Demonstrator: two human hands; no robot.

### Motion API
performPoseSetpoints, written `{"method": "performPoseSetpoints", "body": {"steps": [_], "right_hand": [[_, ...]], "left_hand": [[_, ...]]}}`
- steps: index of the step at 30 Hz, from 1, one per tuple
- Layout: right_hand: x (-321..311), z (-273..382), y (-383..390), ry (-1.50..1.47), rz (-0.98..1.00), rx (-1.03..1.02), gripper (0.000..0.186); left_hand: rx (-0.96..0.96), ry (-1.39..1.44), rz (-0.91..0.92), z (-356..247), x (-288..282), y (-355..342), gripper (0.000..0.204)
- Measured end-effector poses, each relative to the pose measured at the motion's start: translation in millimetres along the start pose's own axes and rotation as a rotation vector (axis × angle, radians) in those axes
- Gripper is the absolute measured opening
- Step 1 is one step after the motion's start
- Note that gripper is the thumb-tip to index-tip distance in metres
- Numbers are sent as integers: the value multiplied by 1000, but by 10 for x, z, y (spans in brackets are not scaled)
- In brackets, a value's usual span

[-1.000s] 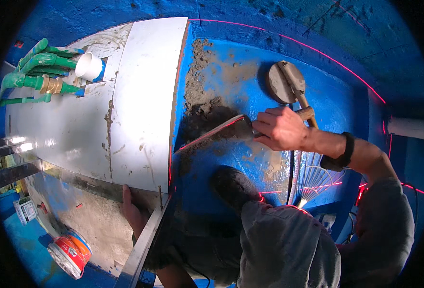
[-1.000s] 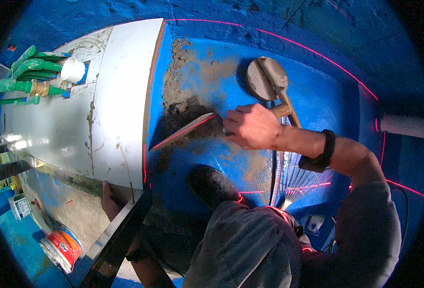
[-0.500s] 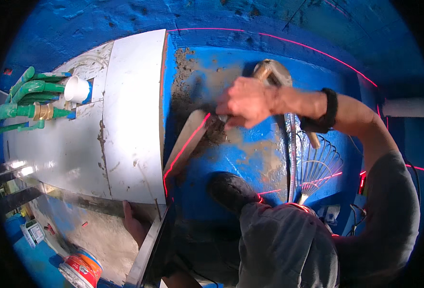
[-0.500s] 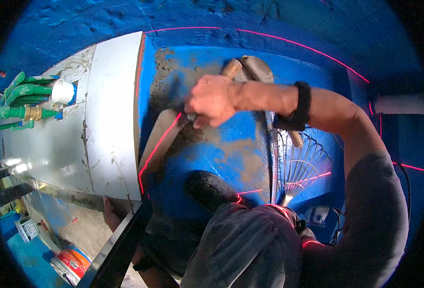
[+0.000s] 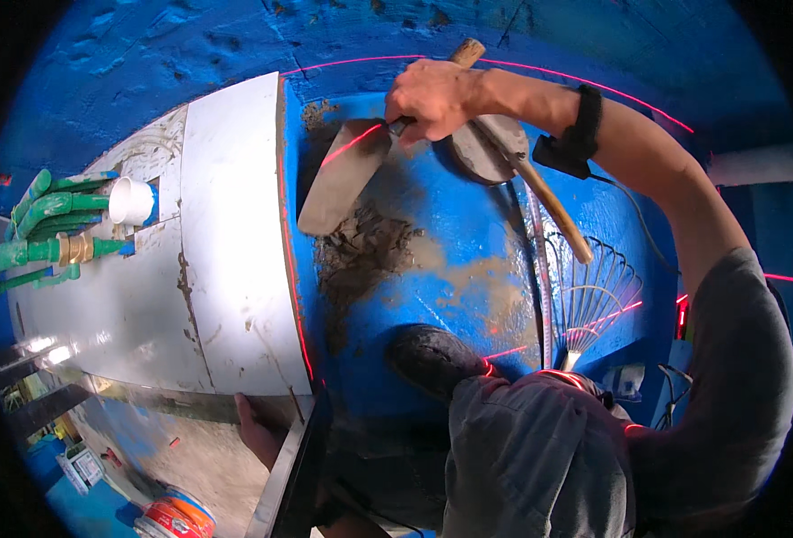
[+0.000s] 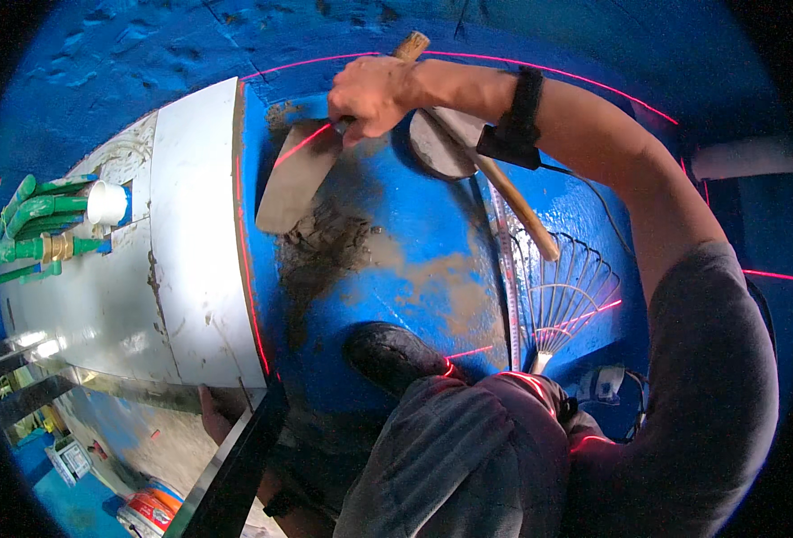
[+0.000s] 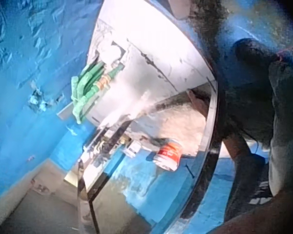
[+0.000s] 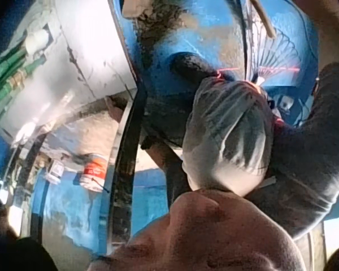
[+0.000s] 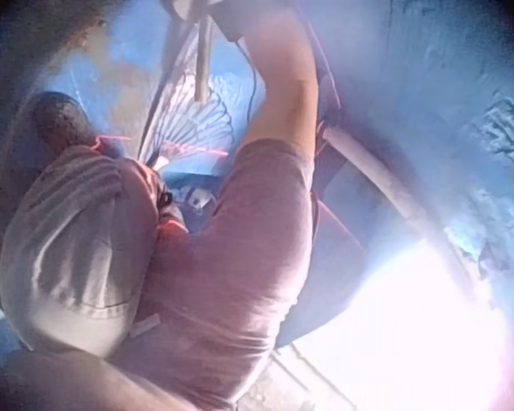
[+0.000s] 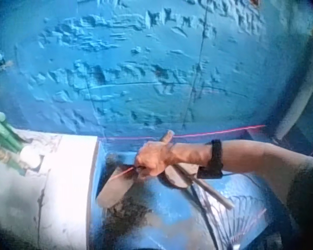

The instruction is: Applying mortar with a trowel and placing a large white tile on a wall, then securing it with a mallet.

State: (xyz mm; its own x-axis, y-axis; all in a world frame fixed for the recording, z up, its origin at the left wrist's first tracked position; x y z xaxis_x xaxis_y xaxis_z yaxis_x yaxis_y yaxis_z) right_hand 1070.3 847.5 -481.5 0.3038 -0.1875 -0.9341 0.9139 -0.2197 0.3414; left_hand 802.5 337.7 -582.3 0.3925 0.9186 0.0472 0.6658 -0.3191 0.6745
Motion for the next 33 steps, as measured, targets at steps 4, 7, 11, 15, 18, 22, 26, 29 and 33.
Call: {"method": "performPoseSetpoints", "body": {"steps": [4,7,11,15,18,22,26,29,33], "right_hand": [[-116,40,398,-12,-5,174,40],[-54,198,820,-155,-46,270,41],[297,682,1137,-1126,34,626,47],[711,1293,1150,-1842,72,778,45],[992,1620,878,-2055,50,647,44],[1223,2007,722,-2055,180,588,44],[1280,2153,880,-2069,206,423,44],[1352,2146,1049,-1964,350,429,48],[1499,2106,1153,-1771,357,392,49]], "left_hand": [[-19,-9,15,30,-116,-70,63],[-46,49,51,-12,-9,7,55],[26,56,-8,-49,51,128,59],[1,44,-20,-15,153,76,57],[15,31,0,-39,102,106,56],[-3,45,42,-29,40,69,55],[-24,42,76,-63,138,123,56],[11,10,20,-44,60,71,59],[-29,-11,22,-33,38,62,60]]}}
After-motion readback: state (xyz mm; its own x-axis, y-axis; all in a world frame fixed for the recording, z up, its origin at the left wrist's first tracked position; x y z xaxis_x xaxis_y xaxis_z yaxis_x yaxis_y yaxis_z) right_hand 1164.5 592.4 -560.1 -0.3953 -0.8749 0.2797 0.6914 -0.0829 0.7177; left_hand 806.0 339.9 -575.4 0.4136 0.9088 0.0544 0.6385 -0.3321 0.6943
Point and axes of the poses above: each hand's wrist, its own y-axis away from the middle knuckle, its own x-axis out of the palm, z = x × y, the point moved 4 cm from there along -y, towards the middle knuckle, and after that the axes turned 4 degrees about z, right-handed, at the moved point
